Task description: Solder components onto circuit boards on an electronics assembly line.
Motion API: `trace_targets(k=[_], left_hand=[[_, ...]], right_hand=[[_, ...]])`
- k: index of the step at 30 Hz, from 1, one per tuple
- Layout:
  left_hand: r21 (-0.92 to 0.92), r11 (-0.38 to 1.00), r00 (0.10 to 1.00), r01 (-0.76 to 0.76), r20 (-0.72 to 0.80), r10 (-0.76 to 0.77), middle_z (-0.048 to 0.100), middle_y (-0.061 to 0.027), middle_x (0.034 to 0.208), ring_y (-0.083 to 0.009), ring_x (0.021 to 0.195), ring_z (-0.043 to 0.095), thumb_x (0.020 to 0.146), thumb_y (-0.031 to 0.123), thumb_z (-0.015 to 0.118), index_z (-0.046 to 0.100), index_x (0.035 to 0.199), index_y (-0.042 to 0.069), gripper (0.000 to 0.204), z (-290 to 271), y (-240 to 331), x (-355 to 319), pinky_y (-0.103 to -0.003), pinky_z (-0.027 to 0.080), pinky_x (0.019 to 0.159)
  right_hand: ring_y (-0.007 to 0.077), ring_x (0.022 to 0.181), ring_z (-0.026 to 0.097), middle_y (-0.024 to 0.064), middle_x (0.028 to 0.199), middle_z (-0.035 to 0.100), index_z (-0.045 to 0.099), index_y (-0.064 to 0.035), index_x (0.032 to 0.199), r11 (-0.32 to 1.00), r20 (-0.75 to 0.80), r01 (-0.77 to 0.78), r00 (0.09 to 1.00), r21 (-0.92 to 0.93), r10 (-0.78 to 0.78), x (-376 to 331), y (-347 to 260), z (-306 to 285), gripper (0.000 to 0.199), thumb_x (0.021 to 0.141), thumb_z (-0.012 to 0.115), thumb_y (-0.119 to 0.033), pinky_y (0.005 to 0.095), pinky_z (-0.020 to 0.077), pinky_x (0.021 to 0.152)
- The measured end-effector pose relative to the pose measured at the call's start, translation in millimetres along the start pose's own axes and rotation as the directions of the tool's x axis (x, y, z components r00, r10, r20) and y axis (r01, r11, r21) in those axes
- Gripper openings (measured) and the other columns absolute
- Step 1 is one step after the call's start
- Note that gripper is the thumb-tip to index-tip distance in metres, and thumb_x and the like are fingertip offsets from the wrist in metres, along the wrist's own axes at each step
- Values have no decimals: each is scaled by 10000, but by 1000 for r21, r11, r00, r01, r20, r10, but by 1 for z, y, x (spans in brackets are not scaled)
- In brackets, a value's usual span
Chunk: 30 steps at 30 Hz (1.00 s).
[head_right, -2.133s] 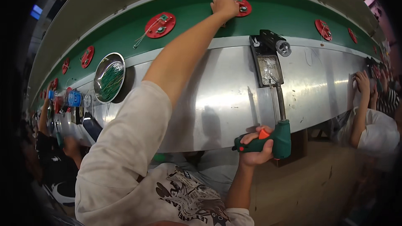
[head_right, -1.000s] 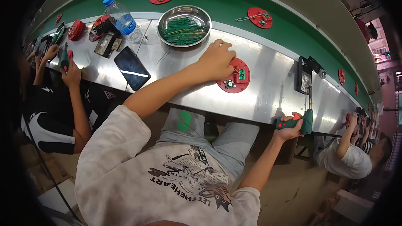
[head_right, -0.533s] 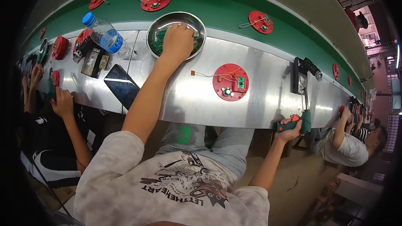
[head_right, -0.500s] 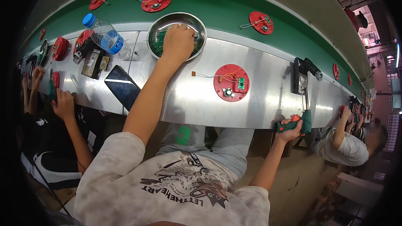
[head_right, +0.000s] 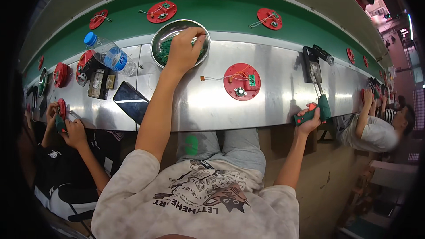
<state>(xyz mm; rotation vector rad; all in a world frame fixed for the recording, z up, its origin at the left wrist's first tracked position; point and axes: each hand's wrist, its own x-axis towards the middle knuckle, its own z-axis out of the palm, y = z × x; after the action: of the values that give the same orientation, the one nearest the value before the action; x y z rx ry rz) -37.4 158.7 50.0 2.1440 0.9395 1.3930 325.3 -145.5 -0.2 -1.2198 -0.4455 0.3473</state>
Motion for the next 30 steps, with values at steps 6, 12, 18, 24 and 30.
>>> trace_targets(k=[6,12,18,24,30], left_hand=[[313,949,998,31,-63,-11,709,-143,898,-345,867,669,919,134,609,697,976,54,132,-9,1,1,-455,532,759],[133,967,962,-218,-138,236,709,-143,989,-320,878,668,871,38,644,668,956,9,93,4,29,0,-434,532,785],[-263,963,891,-60,421,170,688,-139,863,-290,725,672,840,30,677,672,964,-1,128,22,87,-46,-378,529,662],[-53,996,946,-74,313,87,658,-128,770,-296,692,656,828,36,693,683,896,-4,79,55,81,-61,-374,519,624],[-11,966,927,-257,281,250,644,-85,730,-258,633,641,790,40,714,675,838,34,62,80,69,-80,-370,506,548]], right_hand=[[157,497,538,114,862,620,604,21,1049,998,50,-6,999,-60,10,-1,-5,7,349,1016,522,-317,313,460,471],[166,508,559,131,900,633,597,31,1057,1000,50,25,998,-14,-24,-13,-15,16,321,1003,546,-281,317,475,470],[196,550,612,209,1056,635,545,77,1253,995,251,87,965,-55,-71,-69,-31,40,398,974,559,-206,290,515,481],[187,614,618,179,1095,640,557,79,1294,977,523,40,849,-209,77,-91,-25,45,413,946,586,-143,309,495,567],[180,631,618,181,1086,653,591,77,1254,953,589,67,798,-296,127,-98,-22,35,366,951,619,-127,296,481,585]])
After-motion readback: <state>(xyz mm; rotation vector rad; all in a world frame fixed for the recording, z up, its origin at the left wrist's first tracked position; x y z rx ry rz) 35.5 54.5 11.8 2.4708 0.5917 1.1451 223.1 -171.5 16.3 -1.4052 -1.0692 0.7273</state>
